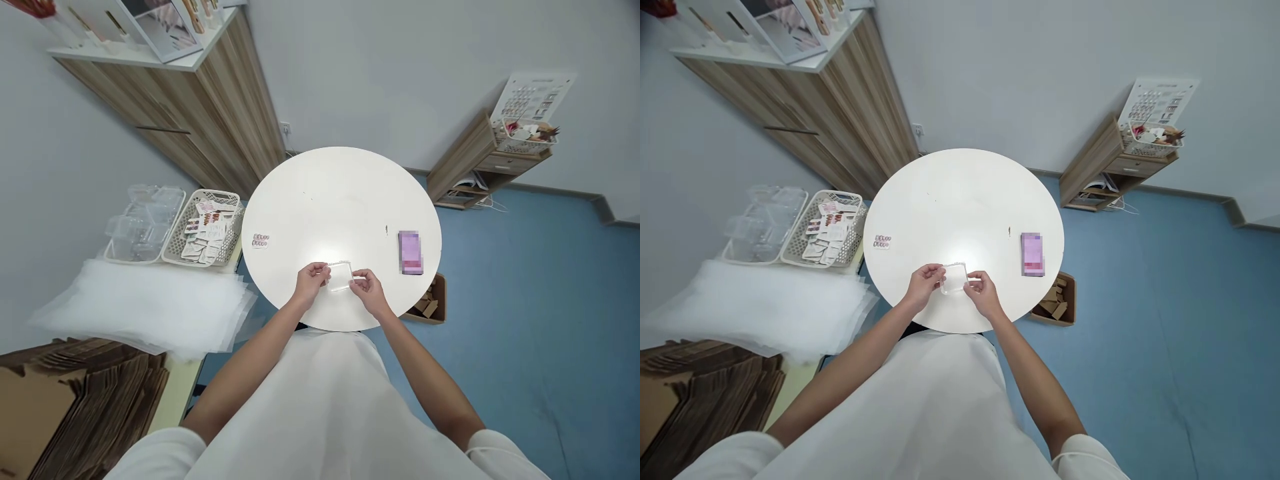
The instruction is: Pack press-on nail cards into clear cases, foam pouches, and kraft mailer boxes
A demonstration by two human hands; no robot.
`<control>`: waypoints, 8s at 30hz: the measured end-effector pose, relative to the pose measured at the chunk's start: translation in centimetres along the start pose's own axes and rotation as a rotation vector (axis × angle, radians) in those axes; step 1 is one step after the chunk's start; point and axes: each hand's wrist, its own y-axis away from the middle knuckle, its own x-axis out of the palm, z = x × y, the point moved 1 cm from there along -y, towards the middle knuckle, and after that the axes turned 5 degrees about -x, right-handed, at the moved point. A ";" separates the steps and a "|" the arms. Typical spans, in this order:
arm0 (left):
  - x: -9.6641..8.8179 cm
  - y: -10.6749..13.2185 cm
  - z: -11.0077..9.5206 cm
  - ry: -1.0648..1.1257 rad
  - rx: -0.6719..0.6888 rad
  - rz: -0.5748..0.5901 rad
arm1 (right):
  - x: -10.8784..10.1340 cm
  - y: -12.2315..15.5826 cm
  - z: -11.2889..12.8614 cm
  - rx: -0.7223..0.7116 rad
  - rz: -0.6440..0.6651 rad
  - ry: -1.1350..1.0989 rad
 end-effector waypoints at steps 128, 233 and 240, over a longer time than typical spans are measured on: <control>-1.8 -3.7 7.5 -0.579 -0.033 -0.076 | 1.4 -1.8 -6.4 0.479 -0.050 -0.132; -2.3 -4.1 6.2 -0.954 0.084 0.058 | 0.9 -3.6 -8.7 0.092 0.133 0.554; -2.1 -3.7 6.7 -0.624 -0.052 -0.041 | 1.5 -3.6 -8.3 0.306 0.026 0.153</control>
